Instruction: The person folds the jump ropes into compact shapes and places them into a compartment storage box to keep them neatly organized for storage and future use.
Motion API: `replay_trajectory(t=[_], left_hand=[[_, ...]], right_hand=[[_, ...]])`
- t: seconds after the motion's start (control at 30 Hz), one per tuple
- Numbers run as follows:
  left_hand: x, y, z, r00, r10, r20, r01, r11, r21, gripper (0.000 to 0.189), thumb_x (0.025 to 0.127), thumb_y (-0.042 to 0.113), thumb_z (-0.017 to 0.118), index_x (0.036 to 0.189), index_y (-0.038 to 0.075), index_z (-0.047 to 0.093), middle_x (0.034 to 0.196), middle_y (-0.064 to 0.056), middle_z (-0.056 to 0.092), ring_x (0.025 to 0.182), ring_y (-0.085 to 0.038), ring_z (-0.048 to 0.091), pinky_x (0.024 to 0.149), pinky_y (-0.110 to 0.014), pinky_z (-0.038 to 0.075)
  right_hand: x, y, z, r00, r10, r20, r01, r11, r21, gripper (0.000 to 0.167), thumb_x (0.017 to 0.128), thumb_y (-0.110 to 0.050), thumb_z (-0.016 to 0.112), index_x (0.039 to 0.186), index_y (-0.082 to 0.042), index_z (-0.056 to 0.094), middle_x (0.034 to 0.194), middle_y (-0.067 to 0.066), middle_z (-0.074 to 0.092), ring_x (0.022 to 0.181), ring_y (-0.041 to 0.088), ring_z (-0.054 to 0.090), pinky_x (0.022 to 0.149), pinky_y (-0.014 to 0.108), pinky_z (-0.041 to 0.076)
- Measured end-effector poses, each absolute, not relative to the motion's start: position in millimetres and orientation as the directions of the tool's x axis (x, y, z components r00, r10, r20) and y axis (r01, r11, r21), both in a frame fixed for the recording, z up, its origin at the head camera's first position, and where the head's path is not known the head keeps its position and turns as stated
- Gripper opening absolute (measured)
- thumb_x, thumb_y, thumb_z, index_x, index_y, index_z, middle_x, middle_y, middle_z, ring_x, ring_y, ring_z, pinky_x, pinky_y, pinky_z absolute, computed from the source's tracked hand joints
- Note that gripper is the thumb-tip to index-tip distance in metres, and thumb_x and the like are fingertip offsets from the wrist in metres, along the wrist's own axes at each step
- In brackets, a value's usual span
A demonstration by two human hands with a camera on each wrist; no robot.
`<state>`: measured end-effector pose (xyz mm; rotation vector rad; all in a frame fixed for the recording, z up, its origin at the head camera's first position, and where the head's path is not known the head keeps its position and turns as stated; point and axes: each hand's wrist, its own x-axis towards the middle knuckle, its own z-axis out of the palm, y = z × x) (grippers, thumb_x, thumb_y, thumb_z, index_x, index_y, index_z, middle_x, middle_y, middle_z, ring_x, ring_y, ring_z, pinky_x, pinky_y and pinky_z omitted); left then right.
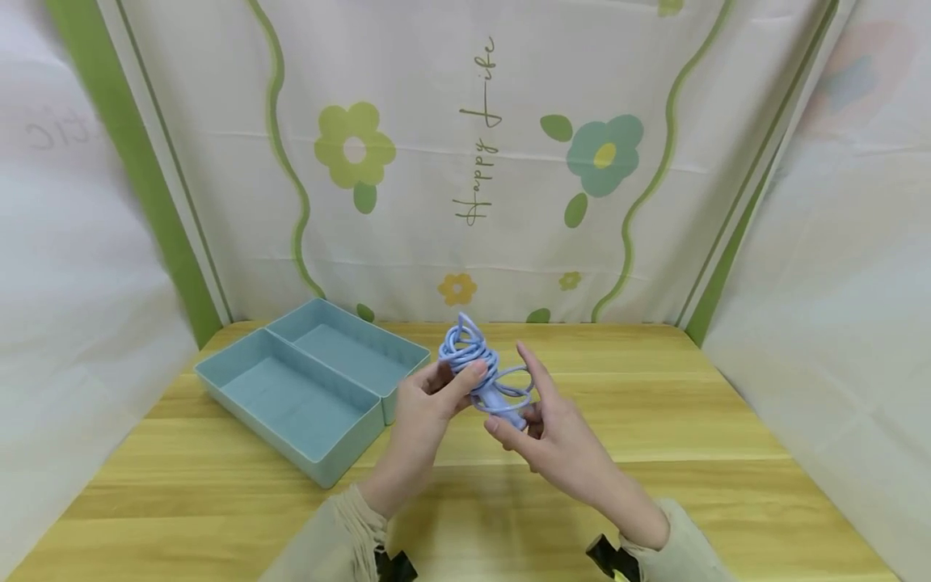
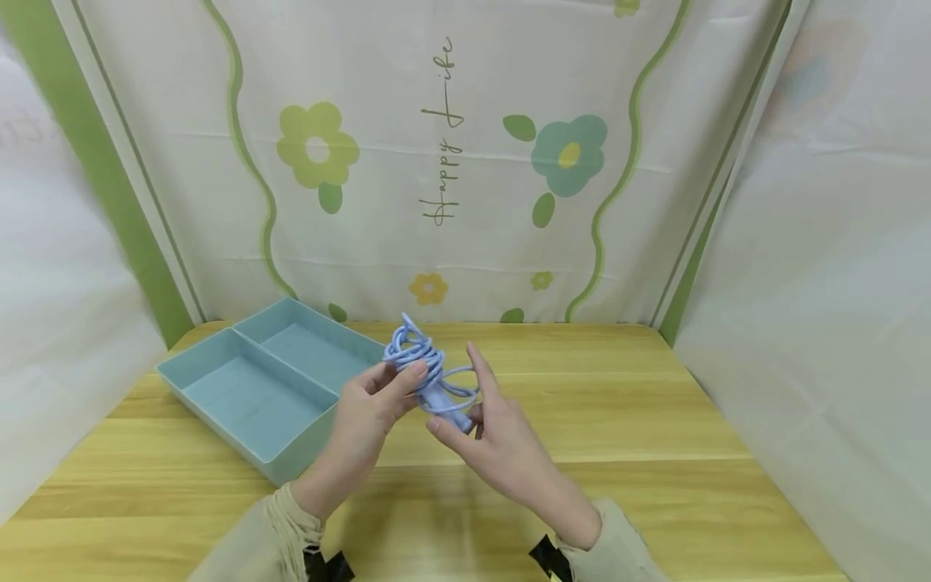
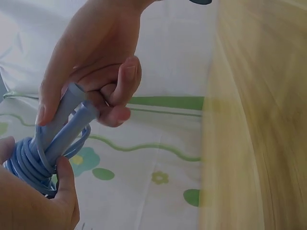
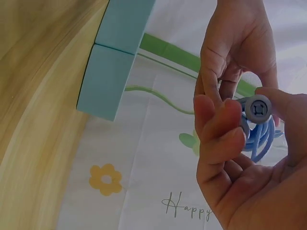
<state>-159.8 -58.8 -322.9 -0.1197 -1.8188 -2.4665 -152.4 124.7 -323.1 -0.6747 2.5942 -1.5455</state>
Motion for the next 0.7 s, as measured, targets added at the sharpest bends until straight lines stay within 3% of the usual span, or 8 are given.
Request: replay_trajectory(t=[0.23,0.7], left_hand=[[-161.7,-73.6,-317.9,-0.989,-0.089,0.121,0.139,-0.228,0.964,0.049,0.079,0.041,0.083,0.11,0.005,0.071,0.106,-0.012,0.068,0.097,-0.026,0.066,0.086,-0.034,0.054],[-179.9,-125.6,-312.2,-0.98,-0.191,0.053,0.08,-0.135,0.988,0.058,0.077,0.042,0.085,0.114,0.0,0.069,0.109,-0.013,0.067,0.097,-0.021,0.067,0.085,-0.031,0.053]], right_hand=[[-149.3,128.7,-326.6,-0.897,-0.4,0.19,-0.381,0.479,-0.791,0.102,0.088,-0.049,0.071,0.157,-0.033,-0.003,0.068,-0.007,0.065,0.051,0.014,0.054,0.048,0.028,0.046],[-146.8,150.4,-335.9,-0.912,-0.383,0.147,-0.354,0.553,-0.754,0.095,0.091,-0.051,0.066,0.158,-0.027,0.003,0.07,-0.007,0.063,0.055,0.013,0.052,0.055,0.027,0.046]])
